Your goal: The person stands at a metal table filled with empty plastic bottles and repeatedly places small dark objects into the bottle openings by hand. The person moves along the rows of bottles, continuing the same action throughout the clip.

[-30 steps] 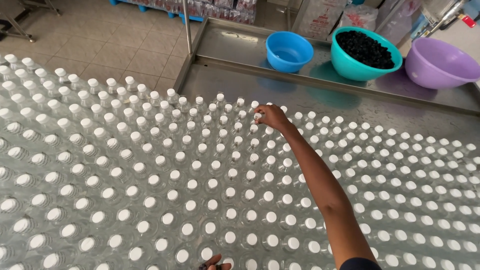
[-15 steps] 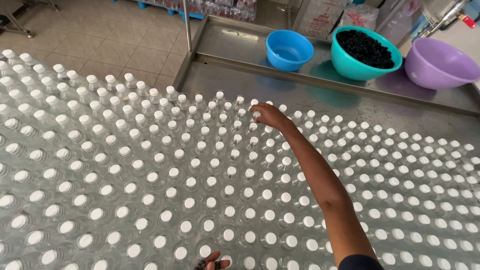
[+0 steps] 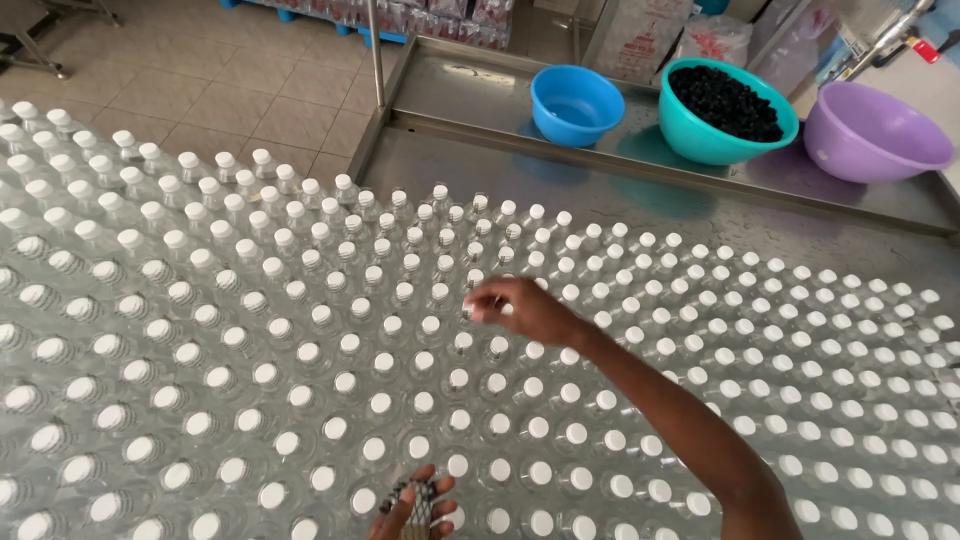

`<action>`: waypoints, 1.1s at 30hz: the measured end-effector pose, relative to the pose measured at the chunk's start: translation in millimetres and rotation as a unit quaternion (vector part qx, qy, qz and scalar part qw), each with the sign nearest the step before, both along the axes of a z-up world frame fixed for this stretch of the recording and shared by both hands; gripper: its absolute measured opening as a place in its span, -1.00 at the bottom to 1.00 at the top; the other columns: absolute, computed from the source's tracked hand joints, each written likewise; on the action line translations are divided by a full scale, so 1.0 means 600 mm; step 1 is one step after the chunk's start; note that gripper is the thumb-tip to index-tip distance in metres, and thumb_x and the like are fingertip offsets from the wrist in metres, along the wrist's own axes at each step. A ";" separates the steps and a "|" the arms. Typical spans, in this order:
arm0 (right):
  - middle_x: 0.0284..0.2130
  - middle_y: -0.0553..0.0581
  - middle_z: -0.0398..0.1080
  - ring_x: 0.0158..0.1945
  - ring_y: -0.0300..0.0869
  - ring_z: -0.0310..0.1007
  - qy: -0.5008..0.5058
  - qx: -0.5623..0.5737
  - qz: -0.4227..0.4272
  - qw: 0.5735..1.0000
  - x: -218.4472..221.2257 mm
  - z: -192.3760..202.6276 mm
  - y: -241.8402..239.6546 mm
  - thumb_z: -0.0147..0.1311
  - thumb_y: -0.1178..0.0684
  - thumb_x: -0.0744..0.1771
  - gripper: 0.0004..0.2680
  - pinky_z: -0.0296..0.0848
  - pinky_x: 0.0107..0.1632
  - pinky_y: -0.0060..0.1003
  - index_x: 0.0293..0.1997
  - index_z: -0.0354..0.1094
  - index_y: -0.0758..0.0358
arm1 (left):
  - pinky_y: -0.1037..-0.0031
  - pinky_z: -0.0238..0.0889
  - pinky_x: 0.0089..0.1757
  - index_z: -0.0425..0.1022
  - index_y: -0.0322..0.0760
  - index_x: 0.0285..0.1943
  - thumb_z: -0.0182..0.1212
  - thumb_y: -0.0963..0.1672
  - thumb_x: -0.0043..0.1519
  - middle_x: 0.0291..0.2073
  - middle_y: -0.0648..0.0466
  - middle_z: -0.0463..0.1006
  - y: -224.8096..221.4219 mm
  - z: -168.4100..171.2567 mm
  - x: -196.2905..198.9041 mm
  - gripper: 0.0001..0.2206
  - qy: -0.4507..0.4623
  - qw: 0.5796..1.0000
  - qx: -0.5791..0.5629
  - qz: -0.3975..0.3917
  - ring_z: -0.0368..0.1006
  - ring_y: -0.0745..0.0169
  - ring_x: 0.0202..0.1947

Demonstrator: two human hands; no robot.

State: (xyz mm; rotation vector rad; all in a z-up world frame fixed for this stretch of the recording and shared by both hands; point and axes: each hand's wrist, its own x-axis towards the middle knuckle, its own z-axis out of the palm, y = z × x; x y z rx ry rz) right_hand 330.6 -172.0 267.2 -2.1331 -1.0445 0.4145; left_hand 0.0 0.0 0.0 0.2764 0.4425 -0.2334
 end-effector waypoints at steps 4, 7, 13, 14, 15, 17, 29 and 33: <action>-0.14 0.10 0.58 -0.16 -0.18 0.55 0.033 0.001 0.099 0.995 -0.159 0.024 0.019 0.19 -0.02 0.42 -0.81 0.59 -0.01 -0.25 0.10 0.55 0.18 | 0.11 0.49 -0.13 0.40 -0.49 0.52 0.09 -0.09 0.36 0.20 -0.42 0.64 -0.010 0.227 0.055 -0.46 0.072 0.992 0.095 0.038 0.62 -0.32 -0.04; -0.13 0.04 0.47 -0.07 -0.21 0.53 0.084 0.063 0.087 0.991 -0.213 0.033 0.011 0.26 -0.07 0.39 -0.76 0.56 0.02 -0.32 0.13 0.57 0.17 | 0.16 0.50 -0.09 0.48 -0.59 0.47 0.05 -0.09 0.39 0.10 -0.39 0.73 -0.027 0.357 0.070 -0.47 0.027 0.983 0.177 0.033 0.64 -0.20 -0.09; -0.25 -0.06 0.46 -0.20 -0.29 0.51 0.069 0.045 0.057 0.995 -0.237 0.040 0.001 0.49 0.07 0.28 -0.75 0.52 -0.05 -0.35 0.02 0.58 0.08 | 0.17 0.64 -0.04 0.70 -0.64 0.05 0.10 -0.05 0.39 -0.16 -0.37 0.81 -0.048 0.411 0.081 -0.56 0.026 0.962 0.272 0.006 0.76 -0.20 -0.14; -0.27 -0.05 0.55 -0.19 -0.28 0.57 0.093 0.045 0.032 0.994 -0.239 0.037 0.000 0.47 0.08 0.29 -0.80 0.54 -0.04 -0.34 -0.02 0.60 0.08 | 0.19 0.64 -0.07 0.67 -0.62 0.09 0.10 -0.05 0.38 -0.11 -0.29 0.77 -0.050 0.405 0.081 -0.57 0.000 0.961 0.275 0.003 0.76 -0.16 -0.12; -0.29 -0.04 0.65 -0.19 -0.27 0.62 0.119 0.045 0.004 0.992 -0.242 0.032 -0.003 0.45 0.09 0.29 -0.84 0.57 -0.02 -0.34 -0.07 0.63 0.07 | 0.21 0.63 -0.09 0.64 -0.60 0.12 0.10 -0.05 0.38 -0.05 -0.20 0.74 -0.053 0.399 0.081 -0.58 -0.024 0.960 0.278 -0.003 0.76 -0.13 -0.10; -0.30 -0.02 0.69 -0.17 -0.29 0.68 0.157 0.017 -0.025 0.987 -0.243 0.039 -0.004 0.47 0.09 0.27 -0.81 0.60 0.02 -0.34 -0.06 0.64 0.04 | 0.22 0.64 -0.11 0.66 -0.60 0.16 0.10 -0.05 0.38 -0.11 -0.26 0.77 -0.052 0.384 0.076 -0.56 -0.027 0.957 0.290 -0.018 0.77 -0.13 -0.12; -0.16 0.08 0.70 -0.03 -0.21 0.77 0.220 -0.029 0.047 0.974 -0.177 0.037 0.008 0.31 0.08 0.37 -0.90 0.69 0.07 -0.33 -0.06 0.54 0.13 | 0.24 0.57 -0.38 0.54 -0.64 0.35 0.18 -0.11 0.32 -0.08 -0.40 0.85 -0.027 0.223 0.070 -0.52 -0.038 0.951 0.307 -0.008 0.71 -0.10 -0.36; 0.08 0.15 0.65 -0.03 -0.14 0.74 0.081 0.086 -0.009 0.993 -0.014 -0.007 0.009 0.31 0.09 0.35 -0.92 0.81 0.00 -0.27 -0.10 0.57 0.13 | 0.08 0.57 -0.39 0.45 -0.62 0.47 0.20 -0.11 0.29 -0.03 -0.48 0.83 -0.020 0.182 0.051 -0.43 0.006 0.960 0.278 0.009 0.70 -0.27 -0.37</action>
